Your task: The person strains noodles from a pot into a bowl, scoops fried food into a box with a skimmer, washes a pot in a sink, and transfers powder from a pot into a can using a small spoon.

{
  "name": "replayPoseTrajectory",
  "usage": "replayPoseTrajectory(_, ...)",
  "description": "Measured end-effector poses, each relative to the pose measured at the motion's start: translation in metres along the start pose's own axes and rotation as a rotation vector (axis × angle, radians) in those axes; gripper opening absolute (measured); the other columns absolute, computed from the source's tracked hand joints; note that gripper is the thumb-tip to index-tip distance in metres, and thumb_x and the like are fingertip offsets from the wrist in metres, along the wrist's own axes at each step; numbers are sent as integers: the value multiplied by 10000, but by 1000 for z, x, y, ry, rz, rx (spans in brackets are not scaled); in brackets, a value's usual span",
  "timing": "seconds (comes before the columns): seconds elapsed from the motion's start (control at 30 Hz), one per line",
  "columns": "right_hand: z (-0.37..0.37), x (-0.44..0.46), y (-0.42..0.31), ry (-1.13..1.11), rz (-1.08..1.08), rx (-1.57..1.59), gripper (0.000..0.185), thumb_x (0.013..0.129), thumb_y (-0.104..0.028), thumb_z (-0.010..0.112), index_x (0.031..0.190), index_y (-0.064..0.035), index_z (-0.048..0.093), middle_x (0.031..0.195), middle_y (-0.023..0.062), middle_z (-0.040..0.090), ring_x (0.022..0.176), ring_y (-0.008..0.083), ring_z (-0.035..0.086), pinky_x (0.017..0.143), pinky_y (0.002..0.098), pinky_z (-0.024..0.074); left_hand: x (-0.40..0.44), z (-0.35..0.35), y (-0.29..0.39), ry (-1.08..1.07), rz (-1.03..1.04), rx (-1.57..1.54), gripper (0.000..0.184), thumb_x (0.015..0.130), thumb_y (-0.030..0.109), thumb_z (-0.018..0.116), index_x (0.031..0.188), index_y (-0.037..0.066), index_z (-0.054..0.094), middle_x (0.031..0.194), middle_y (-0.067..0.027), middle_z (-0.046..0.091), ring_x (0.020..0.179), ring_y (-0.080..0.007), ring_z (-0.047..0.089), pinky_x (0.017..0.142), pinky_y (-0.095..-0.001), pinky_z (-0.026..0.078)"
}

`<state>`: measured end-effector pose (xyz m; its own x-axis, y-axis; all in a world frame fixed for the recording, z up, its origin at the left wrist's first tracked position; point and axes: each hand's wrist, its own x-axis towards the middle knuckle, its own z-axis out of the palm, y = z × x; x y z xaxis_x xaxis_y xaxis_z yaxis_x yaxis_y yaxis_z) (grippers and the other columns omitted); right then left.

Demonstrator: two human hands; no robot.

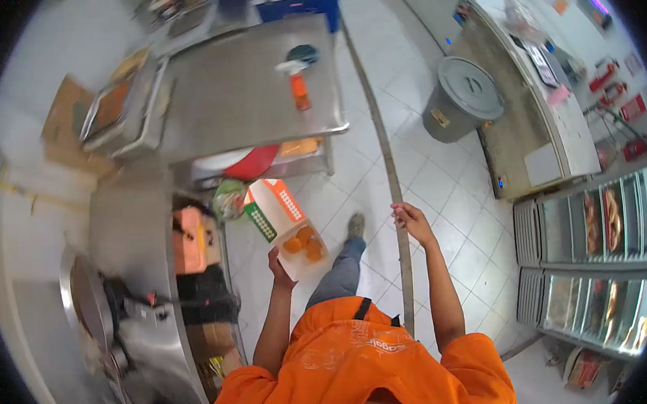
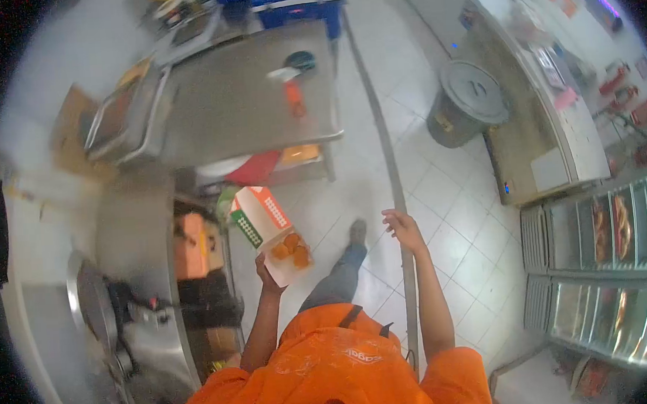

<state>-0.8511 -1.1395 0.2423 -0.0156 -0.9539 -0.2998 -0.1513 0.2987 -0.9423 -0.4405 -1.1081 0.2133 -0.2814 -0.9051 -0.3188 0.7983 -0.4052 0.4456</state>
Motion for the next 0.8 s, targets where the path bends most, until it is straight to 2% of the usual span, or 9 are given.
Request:
replayPoseTrajectory(0.13, -103, 46, 105, 199, 76, -253, 278, 991, -279, 542, 1155, -81, 647, 926, 60, 681, 832, 151, 635, 758, 290, 525, 170, 67, -53, -65, -153, 22, 913, 802, 669, 496, 1449, 41, 354, 1362, -191, 483, 1225, -361, 510, 1005, -519, 441)
replayPoseTrajectory(0.27, -211, -59, 227, 301, 563, -888, 442, 928, -382, 528, 1140, -16, 655, 1105, 207, 678, 1013, 329, 666, 889, 400, 515, 329, 146, -101, -265, -387, -57, 915, 802, 671, 517, 1462, 62, 340, 1400, -188, 456, 1254, -357, 493, 1015, -544, 434)
replayPoseTrajectory(0.33, -264, -145, 311, 217, 925, -573, 278, 913, -286, 561, 1054, -73, 671, 931, 151, 703, 681, 266, 657, 558, 415, 521, 391, 219, -103, -302, -468, -134, 827, 837, 618, 509, 1441, 71, 369, 1386, -163, 479, 1260, -350, 495, 1038, -525, 426)
replayPoseTrajectory(0.37, -264, -172, 265, 730, 1140, 131, 217, 892, -247, 577, 1066, -136, 644, 835, 79, 677, 575, 191, 581, 440, 357, 448, 415, 261, -99, -257, -449, -118, 777, 858, 584, 502, 1429, 71, 386, 1373, -150, 496, 1256, -342, 502, 1048, -505, 424)
replayPoseTrajectory(0.4, -265, -222, 286, 941, 875, 562, 233, 897, -228, 567, 1119, -169, 607, 809, 62, 651, 561, 179, 556, 425, 335, 428, 440, 305, -95, -212, -430, -102, 727, 879, 551, 496, 1416, 71, 402, 1359, -137, 513, 1253, -335, 508, 1058, -486, 423)
replayPoseTrajectory(0.43, -286, -176, 209, 1040, 1099, 373, 208, 923, -232, 543, 1117, -176, 595, 797, 54, 621, 545, 184, 538, 419, 322, 414, 500, 350, -105, -148, -359, -22, 717, 884, 542, 499, 1414, 68, 402, 1352, -134, 518, 1243, -328, 517, 1054, -480, 429)
replayPoseTrajectory(0.47, -287, -194, 210, 1187, 936, 650, 218, 928, -231, 513, 1122, -158, 583, 782, 51, 595, 541, 185, 529, 413, 326, 402, 542, 363, -110, -157, -318, 56, 689, 892, 510, 510, 1409, 66, 403, 1342, -127, 523, 1228, -309, 531, 1041, -464, 444)
replayPoseTrajectory(0.63, -301, -83, 156, 1080, 1281, 607, 242, 913, -229, 572, 1128, -128, 614, 946, 106, 650, 755, 267, 623, 606, 420, 519, 734, 423, -117, -263, -337, 64, 662, 904, 494, 493, 1402, 66, 411, 1329, -130, 532, 1220, -302, 536, 1029, -457, 455)
replayPoseTrajectory(0.8, -423, 198, 238, 575, 1122, 638, 134, 887, -208, 591, 956, -114, 657, 833, 101, 654, 768, 218, 640, 609, 406, 527, 914, 473, -107, -212, -383, -90, 670, 909, 502, 463, 1400, 49, 423, 1353, -160, 522, 1231, -325, 529, 1048, -471, 436)
